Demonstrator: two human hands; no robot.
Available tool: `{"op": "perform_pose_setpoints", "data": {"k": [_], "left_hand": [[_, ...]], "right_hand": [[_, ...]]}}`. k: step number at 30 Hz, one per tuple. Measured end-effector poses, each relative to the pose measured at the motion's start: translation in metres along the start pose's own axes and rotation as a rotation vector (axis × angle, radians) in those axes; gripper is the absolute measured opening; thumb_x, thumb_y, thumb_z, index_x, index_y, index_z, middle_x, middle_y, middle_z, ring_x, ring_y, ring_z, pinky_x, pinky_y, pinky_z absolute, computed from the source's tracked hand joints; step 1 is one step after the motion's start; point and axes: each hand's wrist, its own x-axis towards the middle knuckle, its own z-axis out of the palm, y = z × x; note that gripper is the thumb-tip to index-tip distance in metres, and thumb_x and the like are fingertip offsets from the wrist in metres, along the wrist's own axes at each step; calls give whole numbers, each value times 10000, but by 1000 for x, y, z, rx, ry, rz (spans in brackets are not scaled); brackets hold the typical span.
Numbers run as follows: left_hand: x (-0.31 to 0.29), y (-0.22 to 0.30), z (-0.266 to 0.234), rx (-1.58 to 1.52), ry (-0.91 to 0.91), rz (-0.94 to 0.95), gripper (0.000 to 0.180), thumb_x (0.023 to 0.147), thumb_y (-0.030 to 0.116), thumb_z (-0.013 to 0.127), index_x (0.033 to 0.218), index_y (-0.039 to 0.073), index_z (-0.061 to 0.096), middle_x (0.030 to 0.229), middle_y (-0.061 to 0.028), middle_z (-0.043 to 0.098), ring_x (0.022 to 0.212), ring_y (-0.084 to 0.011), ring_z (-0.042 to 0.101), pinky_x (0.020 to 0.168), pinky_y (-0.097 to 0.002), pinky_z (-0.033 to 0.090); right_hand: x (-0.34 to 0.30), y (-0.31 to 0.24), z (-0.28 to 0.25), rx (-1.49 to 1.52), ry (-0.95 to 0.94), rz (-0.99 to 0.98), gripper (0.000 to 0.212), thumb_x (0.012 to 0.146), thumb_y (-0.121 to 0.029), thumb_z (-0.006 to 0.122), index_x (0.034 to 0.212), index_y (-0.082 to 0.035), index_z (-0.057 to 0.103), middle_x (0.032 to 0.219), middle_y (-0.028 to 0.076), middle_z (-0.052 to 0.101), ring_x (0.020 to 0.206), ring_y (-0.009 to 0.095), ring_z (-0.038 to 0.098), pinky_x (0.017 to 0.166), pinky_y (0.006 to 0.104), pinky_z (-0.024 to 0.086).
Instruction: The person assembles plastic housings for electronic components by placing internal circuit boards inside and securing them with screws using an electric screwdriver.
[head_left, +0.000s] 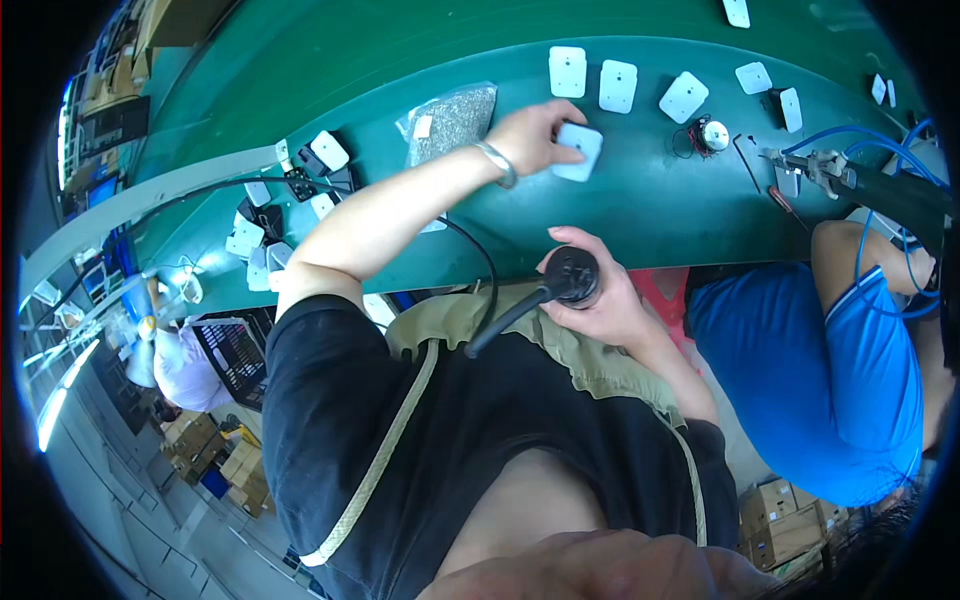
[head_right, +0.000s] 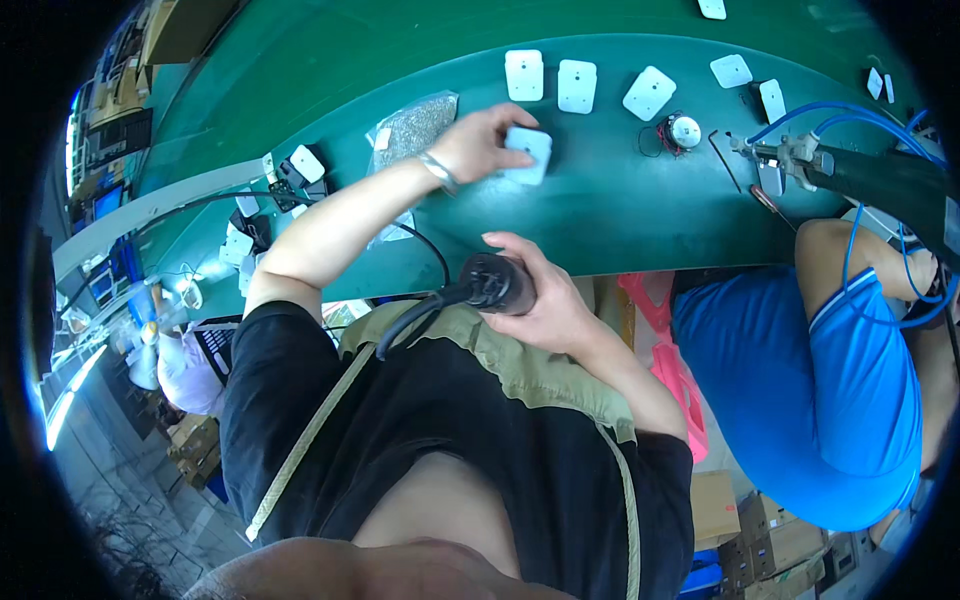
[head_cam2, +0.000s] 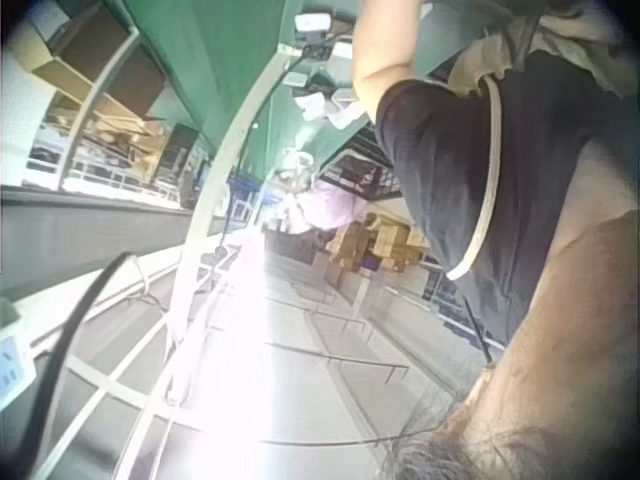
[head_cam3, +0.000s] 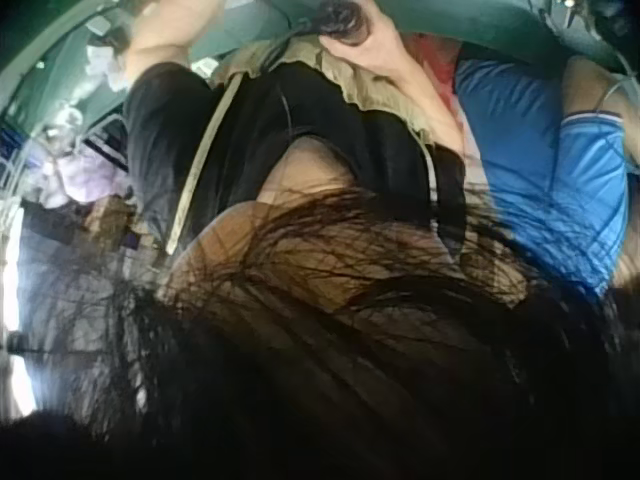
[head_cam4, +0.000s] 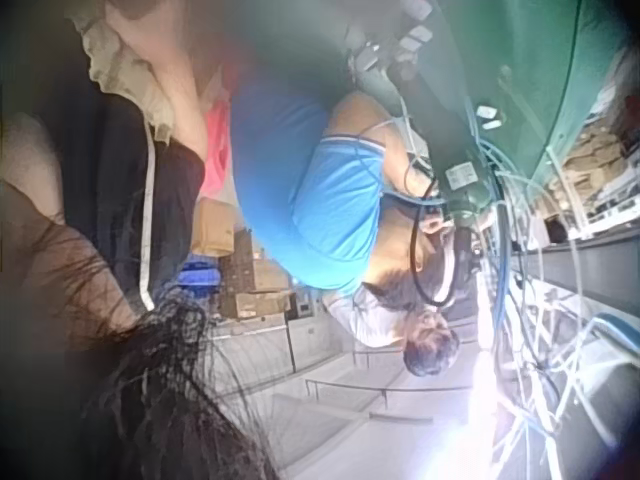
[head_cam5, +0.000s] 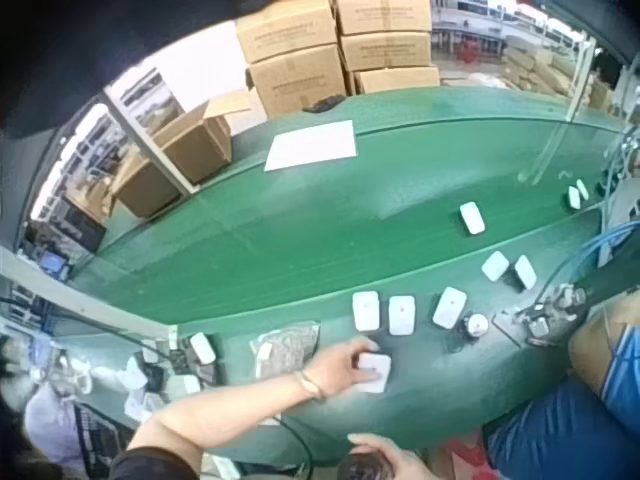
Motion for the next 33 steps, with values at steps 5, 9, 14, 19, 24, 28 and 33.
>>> {"op": "perform_pose_setpoints", "data": {"k": [5,9,14,19,24,28,33], "left_hand": [[8,12,50,137,36,17,443,651,217,691,1035,89,510,884,-112,599,827,-239,582,724,-315,450],[17,13,62,282,66,-17,448,654,262,682,1052,139,516,970,-113,546,899,-277,544,779,-344,433],[24,3,54,421,47,-36,483,669,305,670,1104,175,506,1072,-122,445,914,-299,527,797,-346,427],[24,4,49,482,-16,2,492,711,368,628,1135,165,484,1044,-126,467,909,-305,528,795,-364,428],[24,6,47,465,-26,22,498,728,368,609,1147,139,468,1057,-131,469,910,-306,532,788,-377,434],[22,4,44,501,-17,55,553,722,374,611,1163,89,439,1055,-149,466,913,-322,525,783,-373,441],[9,39,27,696,51,170,533,700,364,626,1118,73,467,997,-138,503,831,-317,550,697,-378,460]], "right_hand": [[2,-6,21,-81,-92,-27,661,608,-69,694,1187,-62,373,1046,91,494,923,163,518,808,288,411],[-4,-5,21,-80,-87,-33,648,627,-64,702,1184,-40,372,1093,69,454,903,116,493,801,259,403],[-9,-7,14,-103,-23,-45,655,613,-78,697,1183,-55,375,1046,92,495,922,160,519,808,284,412],[-9,-6,6,-83,-7,-71,627,628,-69,704,1167,-36,385,1093,71,458,907,110,498,802,253,406],[-7,-5,-3,-64,-7,-39,621,628,-70,698,1165,-42,387,1044,68,477,887,113,506,798,258,407],[-2,-9,-8,-75,-25,-34,621,629,-79,696,1166,-49,386,1026,63,481,877,116,510,794,261,408],[0,-11,-18,-39,-8,-24,624,627,-88,695,1171,-68,389,969,62,504,868,121,513,790,267,407]]}}
